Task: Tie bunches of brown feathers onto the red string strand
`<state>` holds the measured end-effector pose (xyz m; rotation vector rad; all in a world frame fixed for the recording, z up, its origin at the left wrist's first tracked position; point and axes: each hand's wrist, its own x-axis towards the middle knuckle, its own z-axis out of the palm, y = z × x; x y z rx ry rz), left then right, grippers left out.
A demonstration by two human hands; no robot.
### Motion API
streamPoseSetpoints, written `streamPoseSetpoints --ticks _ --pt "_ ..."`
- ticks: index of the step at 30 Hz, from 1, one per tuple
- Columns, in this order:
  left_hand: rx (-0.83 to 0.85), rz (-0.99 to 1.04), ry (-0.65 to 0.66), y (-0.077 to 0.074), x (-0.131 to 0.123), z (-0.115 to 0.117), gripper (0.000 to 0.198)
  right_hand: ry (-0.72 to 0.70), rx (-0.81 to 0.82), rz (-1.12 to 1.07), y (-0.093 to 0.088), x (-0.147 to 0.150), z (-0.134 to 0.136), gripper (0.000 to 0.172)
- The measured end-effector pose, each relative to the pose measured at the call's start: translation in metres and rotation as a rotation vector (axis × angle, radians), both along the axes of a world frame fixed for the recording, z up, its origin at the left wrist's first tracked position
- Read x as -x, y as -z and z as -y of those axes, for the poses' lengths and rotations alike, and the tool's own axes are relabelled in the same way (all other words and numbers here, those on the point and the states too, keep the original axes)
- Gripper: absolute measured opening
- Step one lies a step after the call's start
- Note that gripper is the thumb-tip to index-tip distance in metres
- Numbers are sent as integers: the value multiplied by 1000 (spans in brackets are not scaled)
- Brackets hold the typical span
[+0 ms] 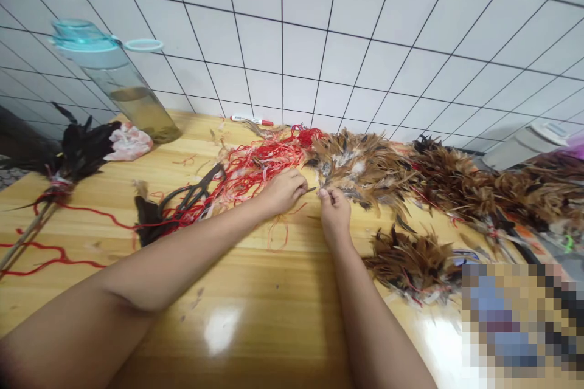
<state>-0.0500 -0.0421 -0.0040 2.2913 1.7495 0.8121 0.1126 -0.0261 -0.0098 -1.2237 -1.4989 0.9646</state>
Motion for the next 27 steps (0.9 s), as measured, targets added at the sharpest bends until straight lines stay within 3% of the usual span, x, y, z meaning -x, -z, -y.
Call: streamPoseSetpoints --ticks 10,13,18,27 --pt "102 -15 93 -22 11 6 18 14 -60 74 5 -2 -1 27" --pt "26 -63 104 -27 9 8 15 16 -92 120 6 -2 -1 26" --pt "-121 -83 105 -23 7 9 18 34 -83 99 3 -2 0 27" --pt "21 -175 45 -10 -7 9 12 43 -70 87 2 -3 1 26"
